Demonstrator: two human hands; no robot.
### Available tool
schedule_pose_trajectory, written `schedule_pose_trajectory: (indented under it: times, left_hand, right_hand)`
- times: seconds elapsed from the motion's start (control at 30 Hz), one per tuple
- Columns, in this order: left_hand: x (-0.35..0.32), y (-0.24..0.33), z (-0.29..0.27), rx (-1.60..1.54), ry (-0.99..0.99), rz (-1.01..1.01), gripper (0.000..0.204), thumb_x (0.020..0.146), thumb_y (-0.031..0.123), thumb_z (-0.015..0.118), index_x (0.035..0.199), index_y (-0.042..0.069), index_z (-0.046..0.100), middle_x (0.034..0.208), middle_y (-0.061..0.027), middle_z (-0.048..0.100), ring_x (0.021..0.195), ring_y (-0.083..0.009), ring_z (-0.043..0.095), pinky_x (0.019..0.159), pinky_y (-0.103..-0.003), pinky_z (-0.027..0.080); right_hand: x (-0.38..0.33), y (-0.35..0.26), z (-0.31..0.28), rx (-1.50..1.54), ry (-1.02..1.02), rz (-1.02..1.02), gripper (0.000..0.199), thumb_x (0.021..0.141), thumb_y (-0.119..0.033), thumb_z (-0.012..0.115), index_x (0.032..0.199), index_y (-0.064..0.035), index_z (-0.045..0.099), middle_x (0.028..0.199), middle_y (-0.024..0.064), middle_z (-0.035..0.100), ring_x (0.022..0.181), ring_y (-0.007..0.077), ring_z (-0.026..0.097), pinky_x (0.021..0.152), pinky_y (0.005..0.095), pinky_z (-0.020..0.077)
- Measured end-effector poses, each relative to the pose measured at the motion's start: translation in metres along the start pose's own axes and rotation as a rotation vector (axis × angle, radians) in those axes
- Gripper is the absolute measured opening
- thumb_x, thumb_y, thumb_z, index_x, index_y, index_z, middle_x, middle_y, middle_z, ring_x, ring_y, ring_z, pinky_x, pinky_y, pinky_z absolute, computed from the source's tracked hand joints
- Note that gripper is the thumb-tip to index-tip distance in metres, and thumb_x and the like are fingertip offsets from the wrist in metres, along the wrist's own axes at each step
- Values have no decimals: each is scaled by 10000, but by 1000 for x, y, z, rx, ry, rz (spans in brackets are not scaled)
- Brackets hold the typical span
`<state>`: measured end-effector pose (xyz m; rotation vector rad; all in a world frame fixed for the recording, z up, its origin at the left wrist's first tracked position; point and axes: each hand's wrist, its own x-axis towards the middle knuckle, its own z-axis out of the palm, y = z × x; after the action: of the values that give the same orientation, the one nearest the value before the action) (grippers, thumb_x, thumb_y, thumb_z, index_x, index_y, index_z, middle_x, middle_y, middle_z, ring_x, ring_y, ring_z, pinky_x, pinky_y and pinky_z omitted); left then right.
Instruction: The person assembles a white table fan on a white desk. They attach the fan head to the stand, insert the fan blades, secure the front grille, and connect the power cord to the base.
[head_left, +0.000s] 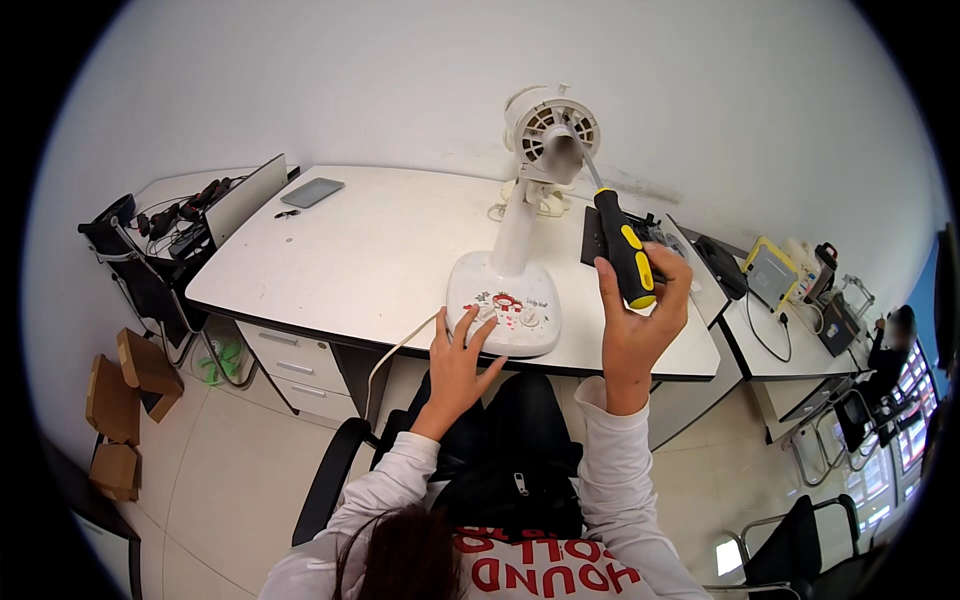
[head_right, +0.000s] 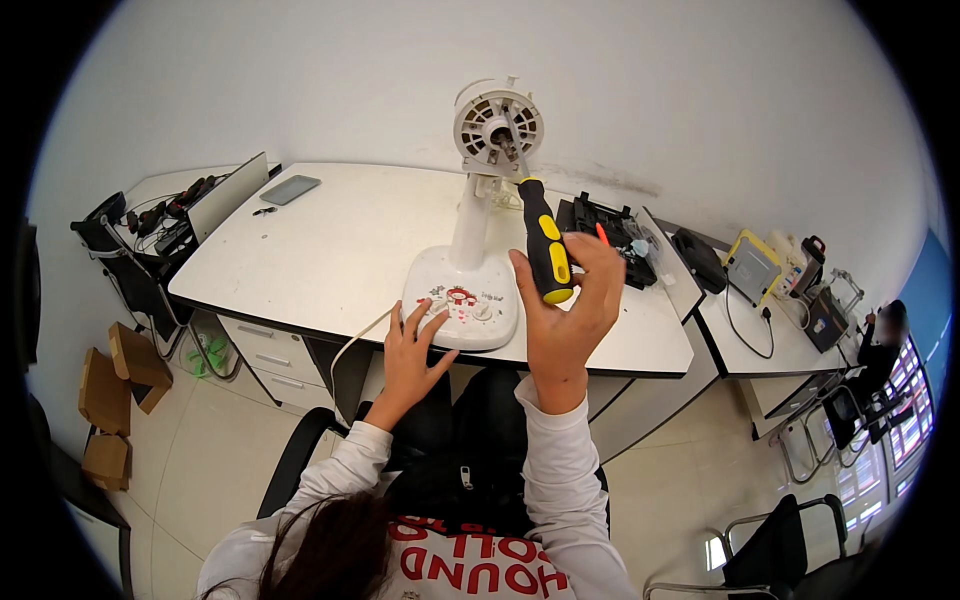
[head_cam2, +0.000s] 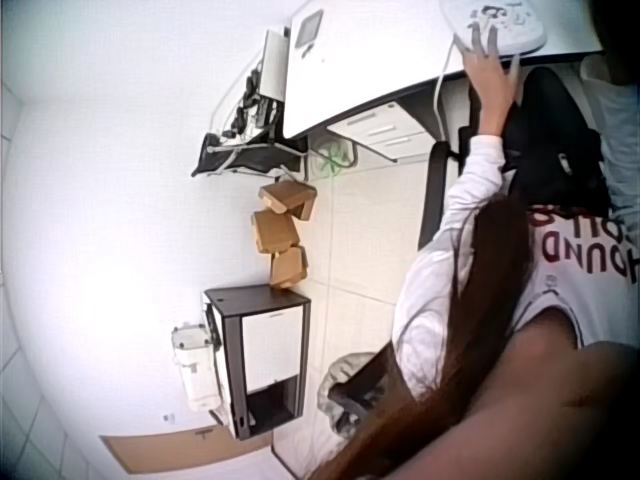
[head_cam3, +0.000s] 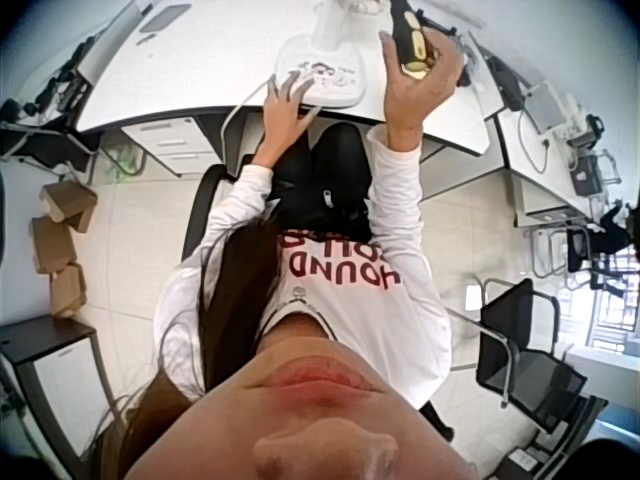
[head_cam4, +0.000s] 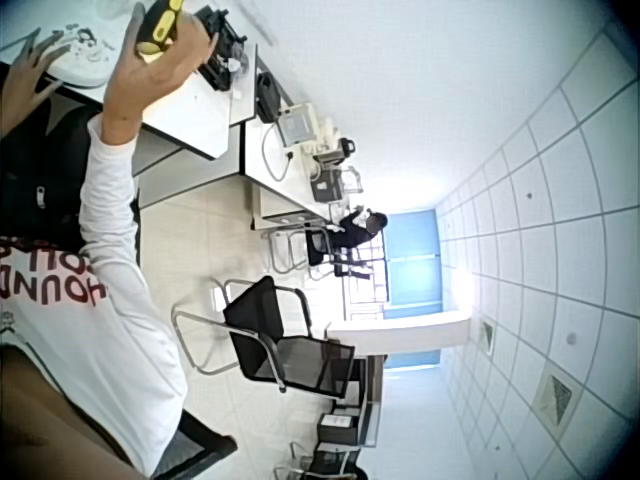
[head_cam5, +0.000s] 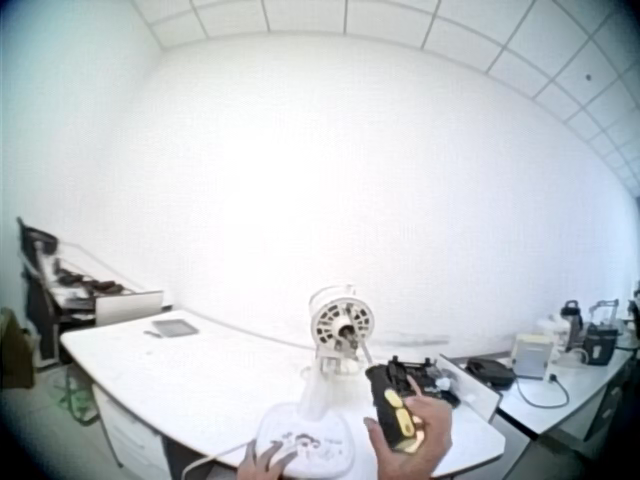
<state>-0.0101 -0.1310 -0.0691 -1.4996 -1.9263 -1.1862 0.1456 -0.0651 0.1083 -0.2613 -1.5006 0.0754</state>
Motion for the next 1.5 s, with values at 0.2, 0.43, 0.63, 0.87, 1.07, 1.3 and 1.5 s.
schedule_pose_trajectory:
  times: [0.2, 0.43, 0.63, 0.87, 1.07, 1.3, 1.5]
  left_hand:
    - [0, 0, 0, 6, -3, 3, 607, 738, 285, 721, 1291, 181, 492, 1394, -75, 371, 1282, -479, 254, 945, -560, 344]
    - [0, -1, -1, 0, 3, 17, 595, 751, 293, 717, 1294, 184, 496, 1394, -85, 368, 1289, -485, 244, 928, -566, 360]
    - [1, -1, 0, 5, -3, 9, 593, 753, 297, 716, 1294, 189, 497, 1395, -83, 369, 1288, -483, 246, 934, -563, 356]
    - [0, -1, -1, -5, 0, 10, 586, 754, 291, 715, 1291, 191, 501, 1393, -82, 371, 1288, -483, 247, 933, -563, 356]
    - [0, -1, 0, -12, -3, 5, 592, 748, 284, 717, 1291, 194, 498, 1396, -75, 370, 1287, -482, 247, 940, -560, 352]
    - [-1, -3, 0, -6, -9, -2, 600, 743, 280, 717, 1293, 193, 493, 1403, -60, 364, 1287, -472, 247, 963, -561, 332]
    - [1, -1, -1, -8, -12, 7, 591, 751, 284, 716, 1293, 198, 496, 1399, -68, 366, 1291, -478, 243, 940, -564, 352]
  right_hand:
    - [15, -6, -3, -61, 56, -137, 436, 615, -34, 831, 1003, -29, 632, 1016, 84, 553, 835, 192, 564, 673, 291, 479]
    - [13, -13, 1, -71, -2, -260, 489, 637, 68, 769, 1086, -54, 614, 1087, 92, 595, 951, 249, 580, 814, 327, 479]
    - [14, -5, 6, 45, 8, -229, 438, 742, 91, 666, 1137, -38, 527, 1159, 185, 541, 1035, 311, 569, 824, 356, 494]
    - [16, -14, 6, -37, -14, -226, 437, 728, -33, 753, 1107, -55, 536, 1086, 139, 462, 923, 255, 538, 781, 335, 459]
    - [14, -8, 9, 20, 132, -205, 496, 622, -14, 825, 1055, -33, 584, 1006, 112, 622, 874, 251, 594, 801, 371, 482]
    - [13, -7, 8, 47, 37, -290, 405, 688, 73, 727, 1043, -36, 566, 1106, 134, 629, 1019, 295, 594, 891, 400, 444]
    - [12, -7, 20, 234, 19, -232, 347, 793, 61, 606, 1099, -59, 493, 1284, 226, 429, 1158, 341, 451, 939, 392, 379]
